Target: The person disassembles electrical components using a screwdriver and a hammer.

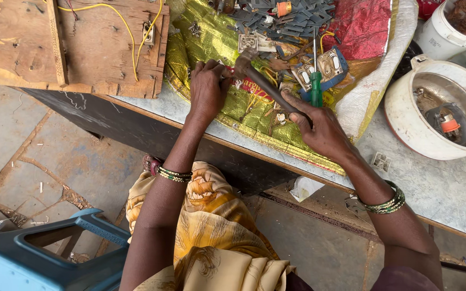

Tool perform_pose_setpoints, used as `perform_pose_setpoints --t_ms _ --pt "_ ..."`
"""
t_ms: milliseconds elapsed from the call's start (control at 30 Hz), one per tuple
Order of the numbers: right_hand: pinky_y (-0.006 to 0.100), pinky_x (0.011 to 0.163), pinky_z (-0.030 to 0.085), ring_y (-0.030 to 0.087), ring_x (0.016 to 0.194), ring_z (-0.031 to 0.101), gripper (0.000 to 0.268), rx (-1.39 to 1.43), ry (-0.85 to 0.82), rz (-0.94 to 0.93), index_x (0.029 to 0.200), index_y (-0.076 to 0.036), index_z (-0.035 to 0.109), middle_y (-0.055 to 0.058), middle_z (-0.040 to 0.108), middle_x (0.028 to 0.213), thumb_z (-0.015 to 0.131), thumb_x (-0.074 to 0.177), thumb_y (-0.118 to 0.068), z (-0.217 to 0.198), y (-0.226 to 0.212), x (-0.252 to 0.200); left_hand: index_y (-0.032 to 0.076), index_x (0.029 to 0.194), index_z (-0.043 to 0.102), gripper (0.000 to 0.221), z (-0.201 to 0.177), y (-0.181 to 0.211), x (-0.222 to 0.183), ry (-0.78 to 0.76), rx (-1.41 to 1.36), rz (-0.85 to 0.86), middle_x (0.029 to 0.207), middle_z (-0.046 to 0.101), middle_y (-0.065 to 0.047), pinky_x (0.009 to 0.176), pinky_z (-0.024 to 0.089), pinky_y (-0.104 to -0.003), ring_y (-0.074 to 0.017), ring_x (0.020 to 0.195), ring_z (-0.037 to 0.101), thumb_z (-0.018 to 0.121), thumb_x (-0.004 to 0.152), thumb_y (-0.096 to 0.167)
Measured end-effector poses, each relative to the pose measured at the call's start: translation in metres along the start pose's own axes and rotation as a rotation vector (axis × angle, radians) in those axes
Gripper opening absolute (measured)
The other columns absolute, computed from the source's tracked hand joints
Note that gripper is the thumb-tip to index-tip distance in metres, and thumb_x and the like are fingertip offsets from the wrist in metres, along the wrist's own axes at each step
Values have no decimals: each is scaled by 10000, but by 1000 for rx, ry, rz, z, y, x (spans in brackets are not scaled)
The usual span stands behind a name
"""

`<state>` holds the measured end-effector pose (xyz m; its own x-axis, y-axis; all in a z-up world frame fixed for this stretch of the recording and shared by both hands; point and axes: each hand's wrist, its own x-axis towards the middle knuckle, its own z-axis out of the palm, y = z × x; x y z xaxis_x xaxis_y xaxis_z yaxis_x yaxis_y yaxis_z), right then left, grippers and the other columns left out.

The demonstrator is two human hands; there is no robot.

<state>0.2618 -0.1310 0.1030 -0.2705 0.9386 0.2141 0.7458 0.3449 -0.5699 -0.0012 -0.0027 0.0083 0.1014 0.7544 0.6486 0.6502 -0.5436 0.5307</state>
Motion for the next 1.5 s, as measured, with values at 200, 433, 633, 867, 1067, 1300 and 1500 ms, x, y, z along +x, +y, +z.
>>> perform_pose_setpoints --t_ms 200,433,633,867,1067,1300,1500 --pt "388 916 552 258 1067 732 472 -2 91 -208 1527 -108 518 215 682 1361 603 1065 -152 0 -2 -4 89 860 710 74 2 -1 3 -32 19 -2 916 649 -74 859 428 -465 -302 915 567 778 847 62" --pt "424 714 542 306 679 651 531 -109 -140 265 1552 -265 513 187 794 1041 584 1031 -188 -2 -15 5 88 856 709 76 1 -1 1 -38 20 -4 948 663 -77 819 416 -465 -312 933 565 778 842 60" --pt "412 888 560 280 1044 725 473 -11 155 -326 1555 -143 502 259 694 1315 590 1091 -135 -1 -5 -4 89 856 705 85 3 -1 1 -8 19 5 935 663 -74 831 421 -468 -318 930 568 787 838 76" --pt "408 850 554 228 845 728 482 -53 -24 -39 1512 -163 539 189 764 1145 591 1034 -153 0 1 4 93 876 726 46 -3 2 2 -25 46 2 963 675 -79 833 426 -474 -313 949 579 764 866 69" --pt "395 798 566 174 829 712 506 87 36 -33 1543 -181 487 126 674 1318 579 1049 -247 -4 15 -4 102 920 761 94 -1 9 2 -49 81 1 941 672 -86 850 440 -469 -307 938 573 795 864 169" --pt "423 489 471 180 503 534 545 274 -101 406 1535 -214 461 124 633 750 557 1008 -313 -11 18 11 96 1030 752 102 -15 11 6 -3 -80 6 1085 624 -92 871 442 -436 -269 1026 541 758 964 173" --pt "453 571 548 227 587 669 366 -176 -5 122 1338 -60 566 108 700 773 593 1007 -214 0 16 12 62 1032 730 99 -24 20 10 81 -233 7 1165 574 -159 747 542 -395 -254 951 611 719 965 134"
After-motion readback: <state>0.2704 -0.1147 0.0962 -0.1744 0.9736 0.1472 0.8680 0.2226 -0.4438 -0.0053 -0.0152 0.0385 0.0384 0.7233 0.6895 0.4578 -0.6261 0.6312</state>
